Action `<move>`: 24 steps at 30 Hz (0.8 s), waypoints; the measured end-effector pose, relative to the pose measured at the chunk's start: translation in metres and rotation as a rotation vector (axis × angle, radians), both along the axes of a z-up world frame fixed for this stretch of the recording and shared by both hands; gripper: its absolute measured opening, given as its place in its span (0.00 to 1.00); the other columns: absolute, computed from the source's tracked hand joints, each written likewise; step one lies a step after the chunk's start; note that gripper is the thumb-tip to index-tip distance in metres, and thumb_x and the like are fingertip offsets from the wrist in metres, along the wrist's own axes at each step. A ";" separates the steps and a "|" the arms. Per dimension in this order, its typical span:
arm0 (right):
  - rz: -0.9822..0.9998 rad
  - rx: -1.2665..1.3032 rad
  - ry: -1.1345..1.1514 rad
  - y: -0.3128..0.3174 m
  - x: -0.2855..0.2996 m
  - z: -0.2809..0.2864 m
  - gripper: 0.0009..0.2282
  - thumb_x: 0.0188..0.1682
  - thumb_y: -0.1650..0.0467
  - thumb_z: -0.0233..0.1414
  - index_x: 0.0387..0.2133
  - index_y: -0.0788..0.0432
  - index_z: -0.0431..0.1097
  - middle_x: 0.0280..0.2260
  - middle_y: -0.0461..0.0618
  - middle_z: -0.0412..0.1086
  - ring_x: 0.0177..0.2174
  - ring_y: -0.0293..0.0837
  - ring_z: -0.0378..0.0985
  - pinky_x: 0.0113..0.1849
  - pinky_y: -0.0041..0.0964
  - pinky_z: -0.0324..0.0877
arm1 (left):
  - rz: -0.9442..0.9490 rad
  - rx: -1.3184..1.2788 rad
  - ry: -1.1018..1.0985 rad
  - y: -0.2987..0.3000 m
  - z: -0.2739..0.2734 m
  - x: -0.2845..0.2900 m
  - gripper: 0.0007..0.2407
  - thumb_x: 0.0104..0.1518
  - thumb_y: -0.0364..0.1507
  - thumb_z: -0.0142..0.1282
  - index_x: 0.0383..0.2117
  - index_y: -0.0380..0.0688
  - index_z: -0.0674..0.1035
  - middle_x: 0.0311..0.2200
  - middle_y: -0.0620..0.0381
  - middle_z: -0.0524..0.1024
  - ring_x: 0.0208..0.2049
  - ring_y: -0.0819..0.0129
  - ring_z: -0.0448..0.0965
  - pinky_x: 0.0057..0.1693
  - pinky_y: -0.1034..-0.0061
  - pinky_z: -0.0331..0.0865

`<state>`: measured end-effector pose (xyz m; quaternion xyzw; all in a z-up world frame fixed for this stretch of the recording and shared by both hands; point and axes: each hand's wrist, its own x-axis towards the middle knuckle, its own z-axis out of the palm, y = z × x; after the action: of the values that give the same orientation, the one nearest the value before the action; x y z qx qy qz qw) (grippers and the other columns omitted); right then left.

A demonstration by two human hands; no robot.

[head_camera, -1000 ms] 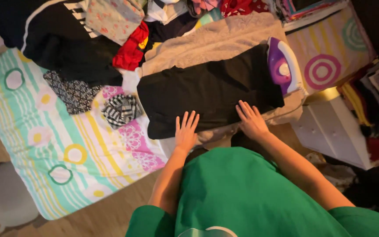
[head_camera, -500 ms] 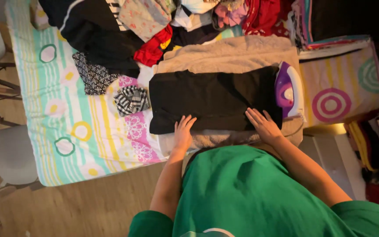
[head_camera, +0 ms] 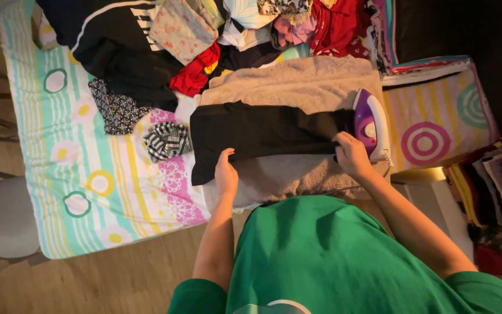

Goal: The person irons a black garment and a white t-shirt on an ironing board. They smooth the fabric with their hands, use a purple iron to press the items, and fold the black garment before moving to the white one.

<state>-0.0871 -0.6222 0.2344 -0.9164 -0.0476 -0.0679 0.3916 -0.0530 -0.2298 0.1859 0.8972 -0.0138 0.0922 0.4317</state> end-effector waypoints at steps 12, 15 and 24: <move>0.325 -0.251 -0.140 -0.023 0.076 0.033 0.22 0.30 0.82 0.50 0.42 0.62 0.76 0.40 0.57 0.75 0.44 0.60 0.76 0.51 0.49 0.70 | 0.056 0.014 -0.157 0.044 0.013 0.072 0.11 0.59 0.16 0.46 0.45 0.38 0.76 0.43 0.41 0.79 0.47 0.42 0.78 0.53 0.58 0.71; 0.174 -0.209 -0.216 -0.015 0.087 0.062 0.22 0.37 0.84 0.47 0.46 0.62 0.77 0.44 0.58 0.76 0.48 0.58 0.76 0.53 0.48 0.70 | 0.028 0.070 -0.197 0.047 0.064 0.111 0.11 0.60 0.16 0.46 0.46 0.39 0.77 0.44 0.42 0.79 0.48 0.42 0.78 0.53 0.58 0.71; -0.054 -0.243 -0.550 0.013 0.047 0.112 0.18 0.44 0.82 0.51 0.48 0.62 0.77 0.47 0.55 0.75 0.53 0.57 0.74 0.57 0.51 0.68 | -0.158 0.325 -0.451 0.062 0.113 0.088 0.13 0.59 0.16 0.51 0.49 0.39 0.78 0.46 0.45 0.78 0.49 0.48 0.78 0.56 0.61 0.72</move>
<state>-0.0399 -0.6090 0.3465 -0.9047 -0.1350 -0.3179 0.2494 0.0354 -0.1680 0.2990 0.9076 -0.1939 0.2521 0.2740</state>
